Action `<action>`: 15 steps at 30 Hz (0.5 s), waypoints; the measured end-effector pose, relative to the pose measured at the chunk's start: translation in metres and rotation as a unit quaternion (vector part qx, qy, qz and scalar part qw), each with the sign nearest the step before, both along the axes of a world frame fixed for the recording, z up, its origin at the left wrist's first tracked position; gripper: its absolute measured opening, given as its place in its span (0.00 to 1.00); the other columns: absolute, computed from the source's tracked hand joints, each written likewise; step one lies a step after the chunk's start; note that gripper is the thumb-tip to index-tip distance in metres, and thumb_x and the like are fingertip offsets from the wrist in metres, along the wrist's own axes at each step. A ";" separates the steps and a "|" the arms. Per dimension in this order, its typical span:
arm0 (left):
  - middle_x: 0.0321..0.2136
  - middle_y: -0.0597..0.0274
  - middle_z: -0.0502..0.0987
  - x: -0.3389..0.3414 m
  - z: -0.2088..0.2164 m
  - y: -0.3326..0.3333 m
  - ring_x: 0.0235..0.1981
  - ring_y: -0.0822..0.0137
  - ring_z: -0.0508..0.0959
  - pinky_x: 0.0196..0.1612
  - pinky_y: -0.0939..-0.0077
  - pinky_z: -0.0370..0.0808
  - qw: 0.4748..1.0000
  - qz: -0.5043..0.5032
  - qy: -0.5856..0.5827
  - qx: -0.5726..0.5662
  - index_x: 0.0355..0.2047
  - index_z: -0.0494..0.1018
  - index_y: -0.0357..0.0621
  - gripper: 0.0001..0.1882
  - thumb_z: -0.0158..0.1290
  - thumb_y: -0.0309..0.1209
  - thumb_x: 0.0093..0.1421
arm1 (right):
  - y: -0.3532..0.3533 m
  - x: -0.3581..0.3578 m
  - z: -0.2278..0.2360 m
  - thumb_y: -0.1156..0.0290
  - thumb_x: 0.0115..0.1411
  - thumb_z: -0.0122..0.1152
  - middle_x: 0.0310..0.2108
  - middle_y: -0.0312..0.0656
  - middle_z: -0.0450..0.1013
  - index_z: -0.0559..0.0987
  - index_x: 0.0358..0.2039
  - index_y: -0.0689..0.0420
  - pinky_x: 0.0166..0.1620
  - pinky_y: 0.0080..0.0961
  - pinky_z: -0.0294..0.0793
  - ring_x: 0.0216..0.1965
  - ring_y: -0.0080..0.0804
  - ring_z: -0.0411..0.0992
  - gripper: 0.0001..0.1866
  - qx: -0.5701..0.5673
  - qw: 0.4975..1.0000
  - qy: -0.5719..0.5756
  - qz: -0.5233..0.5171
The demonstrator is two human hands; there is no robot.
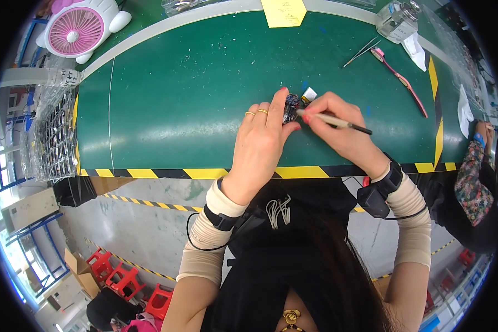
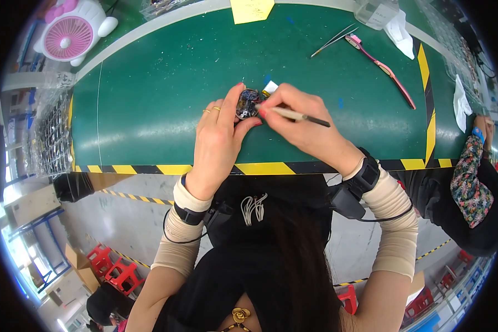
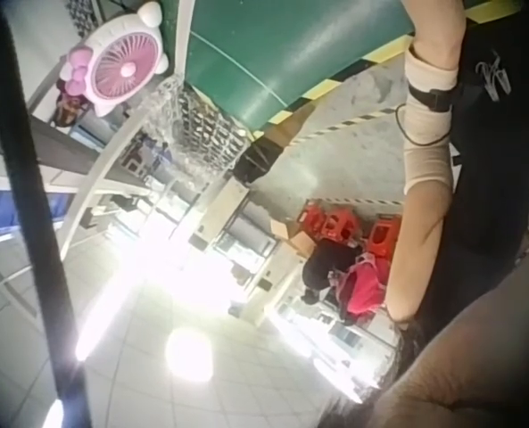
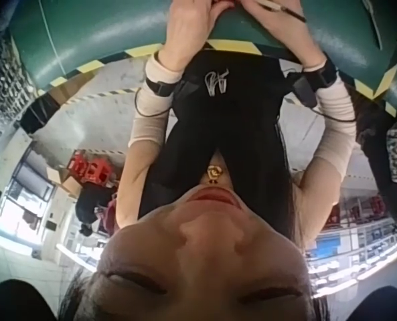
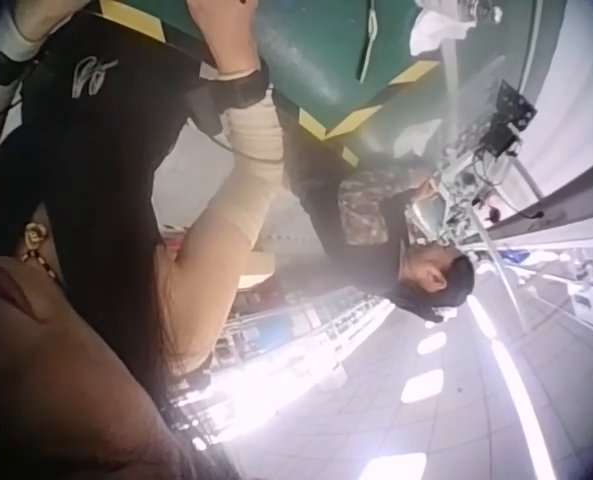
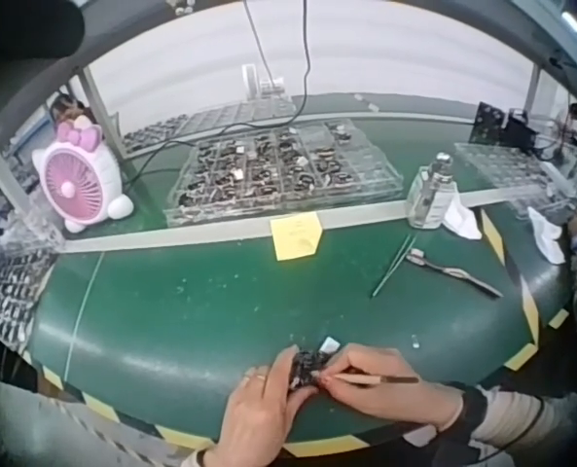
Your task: The person uses a wooden stick and a brush to clean a watch component, then uses tweezers to position a small wire. They continue cleaning the assembly with the brush and stick before setting the watch aside.
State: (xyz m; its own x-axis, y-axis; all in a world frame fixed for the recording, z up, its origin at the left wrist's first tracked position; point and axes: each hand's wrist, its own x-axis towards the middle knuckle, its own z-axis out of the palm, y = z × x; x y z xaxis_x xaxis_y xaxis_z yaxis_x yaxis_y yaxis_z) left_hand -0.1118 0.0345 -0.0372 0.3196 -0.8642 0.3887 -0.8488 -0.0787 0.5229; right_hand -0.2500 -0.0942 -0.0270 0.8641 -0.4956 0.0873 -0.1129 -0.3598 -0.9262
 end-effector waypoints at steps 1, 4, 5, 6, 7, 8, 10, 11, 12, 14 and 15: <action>0.33 0.50 0.75 -0.001 0.000 0.001 0.36 0.52 0.75 0.42 0.63 0.74 1.000 0.001 -0.001 0.002 0.56 0.67 0.32 0.34 0.65 0.26 0.49 | 0.000 0.000 0.000 0.77 0.60 0.62 0.30 0.36 0.76 0.76 0.33 0.60 0.34 0.18 0.70 0.30 0.19 0.71 0.03 -0.004 1.000 0.007 0.009; 0.33 0.50 0.75 -0.001 0.000 0.000 0.36 0.52 0.75 0.42 0.63 0.74 1.000 0.001 -0.004 -0.001 0.56 0.67 0.31 0.34 0.65 0.27 0.49 | 0.001 0.001 -0.001 0.77 0.59 0.62 0.30 0.36 0.76 0.76 0.33 0.60 0.34 0.18 0.70 0.31 0.19 0.71 0.03 0.012 1.000 0.002 -0.024; 0.33 0.50 0.75 -0.001 0.000 -0.001 0.36 0.52 0.75 0.42 0.63 0.74 1.000 0.001 -0.006 -0.003 0.56 0.67 0.31 0.34 0.65 0.27 0.49 | 0.001 0.001 -0.001 0.77 0.59 0.62 0.30 0.35 0.76 0.76 0.32 0.60 0.34 0.17 0.70 0.31 0.19 0.71 0.03 0.019 0.999 -0.002 -0.041; 0.33 0.50 0.75 0.000 0.000 -0.001 0.36 0.52 0.75 0.42 0.63 0.74 1.000 0.001 -0.006 -0.003 0.56 0.67 0.31 0.34 0.65 0.27 0.49 | 0.000 0.001 -0.002 0.77 0.59 0.62 0.30 0.35 0.76 0.76 0.32 0.60 0.34 0.17 0.70 0.31 0.19 0.71 0.03 0.019 0.999 -0.002 -0.041; 0.33 0.51 0.75 0.000 0.001 0.000 0.36 0.52 0.75 0.42 0.63 0.74 1.000 0.002 -0.004 -0.001 0.56 0.67 0.31 0.34 0.65 0.27 0.49 | 0.000 0.000 -0.001 0.78 0.59 0.61 0.30 0.35 0.76 0.76 0.32 0.60 0.34 0.17 0.70 0.31 0.18 0.71 0.03 0.010 1.000 0.004 -0.030; 0.33 0.51 0.75 0.000 0.001 0.000 0.37 0.52 0.76 0.43 0.64 0.74 1.000 0.003 -0.001 0.002 0.56 0.67 0.32 0.34 0.65 0.27 0.49 | 0.000 0.000 0.000 0.78 0.59 0.61 0.30 0.35 0.76 0.76 0.32 0.60 0.34 0.17 0.70 0.31 0.18 0.71 0.03 0.000 1.000 0.010 -0.018; 0.33 0.51 0.75 -0.001 0.002 0.001 0.37 0.52 0.76 0.43 0.64 0.74 1.000 0.004 0.001 0.004 0.56 0.67 0.32 0.34 0.65 0.27 0.49 | 0.000 0.000 -0.001 0.78 0.59 0.61 0.30 0.35 0.76 0.76 0.32 0.60 0.34 0.17 0.70 0.31 0.18 0.71 0.03 -0.010 1.000 0.016 -0.007; 0.33 0.51 0.75 -0.001 0.001 0.000 0.37 0.52 0.76 0.43 0.64 0.74 1.000 0.004 -0.002 0.004 0.56 0.67 0.32 0.34 0.65 0.27 0.49 | 0.000 0.000 -0.004 0.78 0.59 0.61 0.30 0.35 0.76 0.76 0.32 0.60 0.34 0.17 0.70 0.31 0.18 0.71 0.03 -0.006 1.000 -0.003 -0.026; 0.33 0.51 0.75 -0.001 0.001 0.000 0.37 0.52 0.76 0.43 0.64 0.74 1.000 0.004 -0.004 0.004 0.56 0.67 0.32 0.34 0.66 0.27 0.49 | 0.001 0.001 -0.007 0.78 0.59 0.61 0.30 0.35 0.76 0.76 0.32 0.60 0.34 0.17 0.70 0.31 0.17 0.71 0.02 -0.003 0.999 -0.021 -0.045; 0.33 0.51 0.75 0.000 0.000 0.000 0.37 0.52 0.76 0.43 0.64 0.74 1.000 0.004 -0.007 0.003 0.56 0.67 0.32 0.34 0.66 0.28 0.49 | 0.001 0.001 -0.007 0.78 0.59 0.61 0.30 0.34 0.76 0.76 0.32 0.60 0.34 0.17 0.70 0.31 0.17 0.71 0.02 0.000 0.997 -0.041 -0.062; 0.31 0.52 0.75 -0.001 -0.001 -0.001 0.35 0.53 0.75 0.41 0.64 0.74 1.000 0.007 -0.008 -0.010 0.55 0.68 0.33 0.33 0.66 0.27 0.49 | 0.001 0.000 -0.005 0.78 0.59 0.61 0.30 0.34 0.76 0.76 0.32 0.60 0.34 0.17 0.70 0.31 0.17 0.71 0.02 -0.008 0.998 -0.023 -0.052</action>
